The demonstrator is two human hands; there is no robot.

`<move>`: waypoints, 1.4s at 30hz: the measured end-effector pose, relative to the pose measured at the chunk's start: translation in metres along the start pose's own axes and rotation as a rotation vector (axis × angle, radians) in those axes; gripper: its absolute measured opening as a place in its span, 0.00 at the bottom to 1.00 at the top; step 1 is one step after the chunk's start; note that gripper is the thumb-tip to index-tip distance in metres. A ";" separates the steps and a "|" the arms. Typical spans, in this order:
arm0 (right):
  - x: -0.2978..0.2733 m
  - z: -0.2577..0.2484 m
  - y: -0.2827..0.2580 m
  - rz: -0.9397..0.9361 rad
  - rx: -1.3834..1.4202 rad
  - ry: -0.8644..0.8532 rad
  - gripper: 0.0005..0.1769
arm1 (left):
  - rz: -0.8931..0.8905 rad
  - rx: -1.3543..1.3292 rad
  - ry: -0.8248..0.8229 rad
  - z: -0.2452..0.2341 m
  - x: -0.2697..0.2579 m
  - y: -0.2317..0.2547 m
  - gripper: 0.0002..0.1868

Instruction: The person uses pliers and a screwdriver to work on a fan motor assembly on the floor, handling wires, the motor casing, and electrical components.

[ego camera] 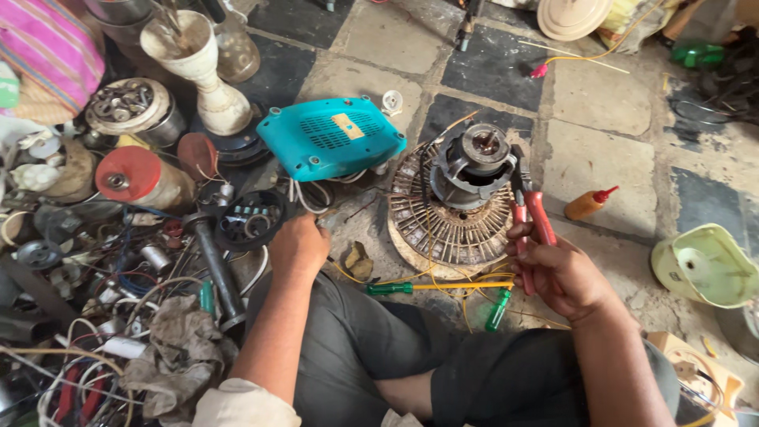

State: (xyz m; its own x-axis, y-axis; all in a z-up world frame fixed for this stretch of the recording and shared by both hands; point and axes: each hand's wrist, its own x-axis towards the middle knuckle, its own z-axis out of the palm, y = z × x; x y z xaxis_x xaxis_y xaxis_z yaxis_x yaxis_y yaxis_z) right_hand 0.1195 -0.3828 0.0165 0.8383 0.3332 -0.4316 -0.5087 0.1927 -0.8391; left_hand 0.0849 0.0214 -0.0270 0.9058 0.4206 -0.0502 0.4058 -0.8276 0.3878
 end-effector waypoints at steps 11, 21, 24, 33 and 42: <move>-0.017 0.009 0.005 -0.030 0.063 0.026 0.19 | 0.000 -0.009 -0.031 0.002 0.004 -0.003 0.16; -0.019 0.013 0.006 -0.056 0.039 0.026 0.20 | 0.008 -0.017 -0.018 -0.001 0.000 -0.002 0.15; -0.017 0.014 0.006 -0.039 0.039 0.033 0.21 | 0.014 -0.032 0.006 0.004 0.000 -0.003 0.14; -0.014 0.011 0.009 -0.037 0.030 0.048 0.23 | -0.014 -0.058 0.007 0.005 0.005 -0.004 0.15; -0.012 0.010 0.008 -0.035 0.020 0.054 0.21 | 0.008 -0.084 0.052 -0.003 -0.001 0.000 0.17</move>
State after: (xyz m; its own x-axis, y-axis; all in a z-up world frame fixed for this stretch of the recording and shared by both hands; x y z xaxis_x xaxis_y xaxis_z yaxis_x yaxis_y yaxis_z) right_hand 0.1031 -0.3756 0.0183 0.8648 0.2760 -0.4196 -0.4821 0.2223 -0.8474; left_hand 0.0831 0.0223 -0.0238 0.9005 0.4349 0.0006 0.3851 -0.7980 0.4636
